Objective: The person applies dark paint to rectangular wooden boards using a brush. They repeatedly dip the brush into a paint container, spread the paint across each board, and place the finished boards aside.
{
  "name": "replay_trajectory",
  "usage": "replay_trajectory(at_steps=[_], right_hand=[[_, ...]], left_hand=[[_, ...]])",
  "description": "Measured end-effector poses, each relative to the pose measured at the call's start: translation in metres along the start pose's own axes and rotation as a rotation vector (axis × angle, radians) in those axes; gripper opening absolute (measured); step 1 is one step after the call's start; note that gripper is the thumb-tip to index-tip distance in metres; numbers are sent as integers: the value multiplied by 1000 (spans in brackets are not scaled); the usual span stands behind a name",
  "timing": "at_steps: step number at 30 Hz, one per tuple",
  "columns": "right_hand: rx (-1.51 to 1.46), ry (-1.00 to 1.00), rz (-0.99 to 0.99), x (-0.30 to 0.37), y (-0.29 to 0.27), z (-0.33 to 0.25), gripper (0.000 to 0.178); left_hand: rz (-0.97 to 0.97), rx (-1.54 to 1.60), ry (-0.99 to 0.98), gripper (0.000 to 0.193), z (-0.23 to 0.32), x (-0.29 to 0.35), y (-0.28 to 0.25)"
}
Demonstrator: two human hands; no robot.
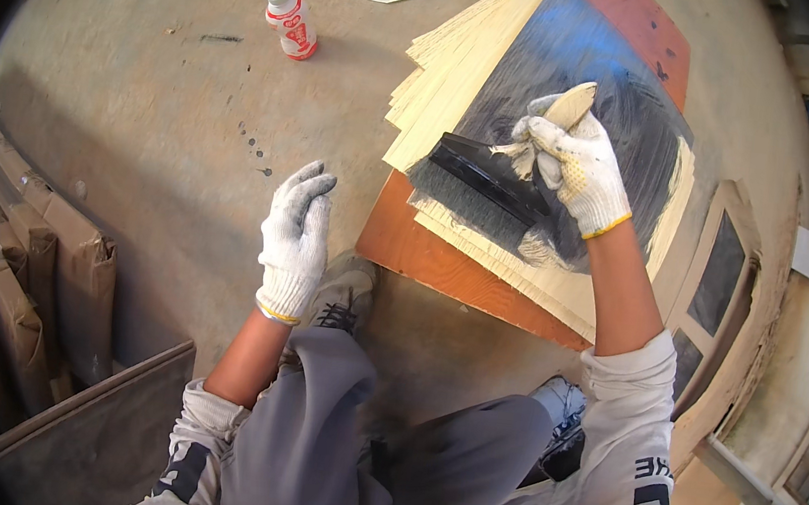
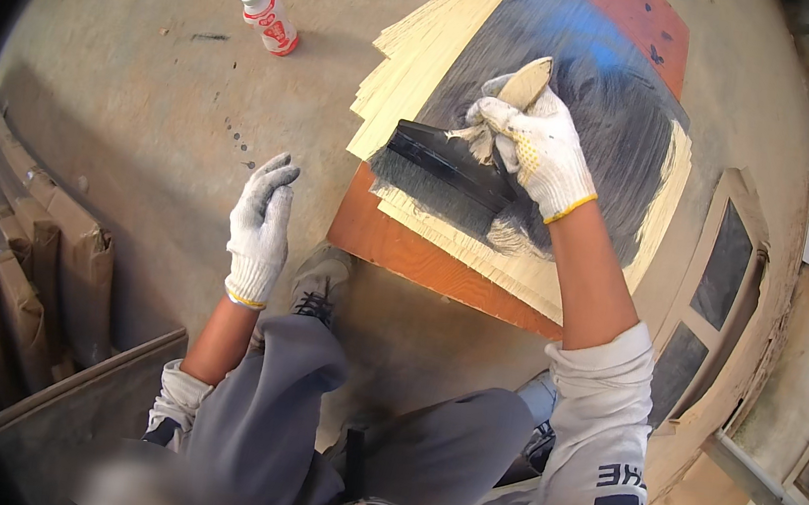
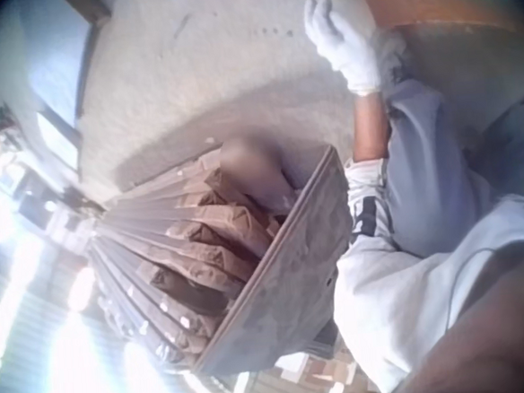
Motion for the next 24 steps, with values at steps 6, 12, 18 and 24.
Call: replay_trajectory(at_steps=[6,12,18,24], right_hand=[[67,62,104,27,-29,3,23],[50,33,-39,7,19,-1,23],[-3,53,28,35,-39,4,23],[14,-59,84,-2,-33,8,22]], left_hand=[[6,7,-55,26,-3,6,-8],[-27,21,-39,27,0,8,4],[-3,66,-69,25,-3,8,4],[-56,16,-21,26,4,8,12]])
Point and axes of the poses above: each hand's wrist, its own x-axis away from the middle knuckle, its own y-axis out of the palm, z = x × y, the point moved 2 cm from there along -x, towards the middle knuckle, and after that the axes turned 1 degree about z, right-handed, at the moved point
